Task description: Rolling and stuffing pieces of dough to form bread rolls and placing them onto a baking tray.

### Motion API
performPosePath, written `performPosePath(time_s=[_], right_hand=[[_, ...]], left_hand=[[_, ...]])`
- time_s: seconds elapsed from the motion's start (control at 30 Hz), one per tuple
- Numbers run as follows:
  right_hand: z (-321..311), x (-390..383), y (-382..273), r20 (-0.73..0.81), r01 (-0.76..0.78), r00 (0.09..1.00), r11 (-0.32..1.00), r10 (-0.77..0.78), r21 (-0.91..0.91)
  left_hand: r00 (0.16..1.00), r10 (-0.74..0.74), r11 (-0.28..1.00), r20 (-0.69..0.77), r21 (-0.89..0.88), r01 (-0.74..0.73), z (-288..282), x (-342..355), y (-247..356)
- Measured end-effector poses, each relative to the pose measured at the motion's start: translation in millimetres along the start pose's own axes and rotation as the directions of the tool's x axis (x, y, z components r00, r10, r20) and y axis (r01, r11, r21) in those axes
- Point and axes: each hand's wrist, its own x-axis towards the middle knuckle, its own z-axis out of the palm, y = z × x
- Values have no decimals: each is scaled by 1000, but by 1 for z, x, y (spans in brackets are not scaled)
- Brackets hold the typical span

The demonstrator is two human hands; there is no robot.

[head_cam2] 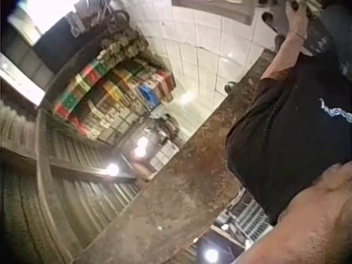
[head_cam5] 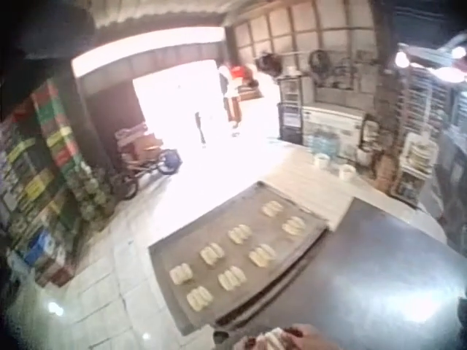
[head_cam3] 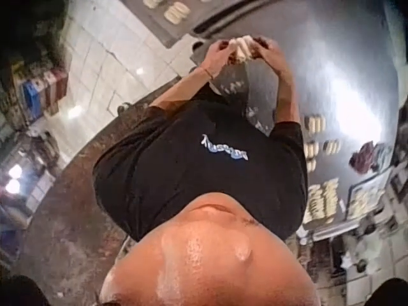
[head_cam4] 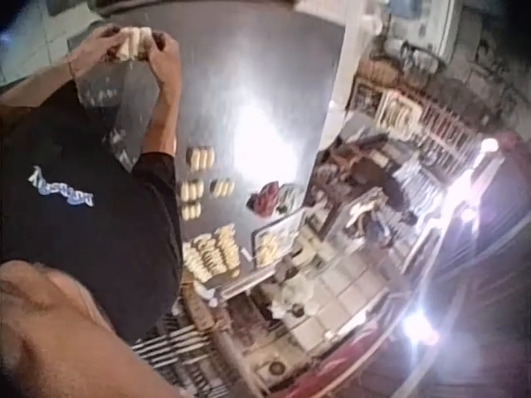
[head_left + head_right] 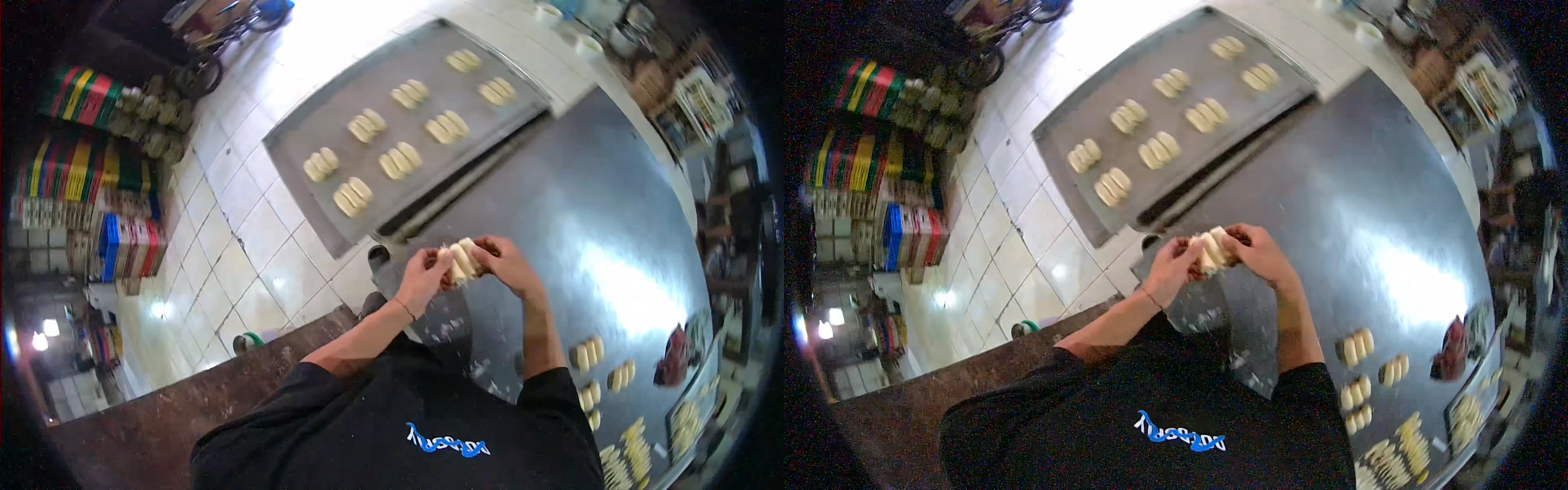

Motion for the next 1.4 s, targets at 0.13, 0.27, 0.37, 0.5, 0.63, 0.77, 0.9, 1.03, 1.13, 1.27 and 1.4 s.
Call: performPosePath(time_s=[0.13, 0.27, 0.37, 0.5, 0.63, 0.77, 0.9, 1.03, 1.13, 1.27, 1.4], right_hand=[[81, 173, -79, 27, 283, 957, 914, -287, -291], [178, 344, -147, -56, 261, 954, 905, -295, -336], [232, 440, -175, -108, 219, 952, 882, -287, -418], [246, 472, -173, -59, 148, 962, 690, -267, -709], [199, 394, -160, -230, 123, 903, 730, -364, -672], [156, 263, -138, -620, -31, 766, 953, -171, -301], [123, 157, -113, -925, -512, 247, 772, -287, -376], [117, 153, -103, -829, -434, 558, 837, -41, -333], [110, 159, -98, -760, -285, 650, 921, -18, -265], [97, 107, -98, -828, -137, 539, 954, -154, -267], [85, 21, -100, -801, -93, 572, 956, -179, -280]], left_hand=[[967, 219, 975, -131, -9, -222, -101, 73, 127], [828, 496, 860, -262, 275, -429, -232, 172, 225], [806, 486, 837, -338, 446, -318, -300, 231, 277], [902, 405, 478, -150, 876, -68, -337, 263, 316], [867, 498, 263, 7, 952, -158, -328, 265, 327], [391, 669, -434, 632, 759, -485, -305, 259, 327], [618, 785, 395, 45, 731, -556, -320, 220, 311], [623, 562, 698, -544, 716, -4, -341, 161, 229], [808, 424, 862, -410, 458, -220, -314, 134, 142], [769, 454, 868, -450, 417, -268, -281, 85, 92], [717, 538, 741, -444, 655, -151, -257, 38, 92]])
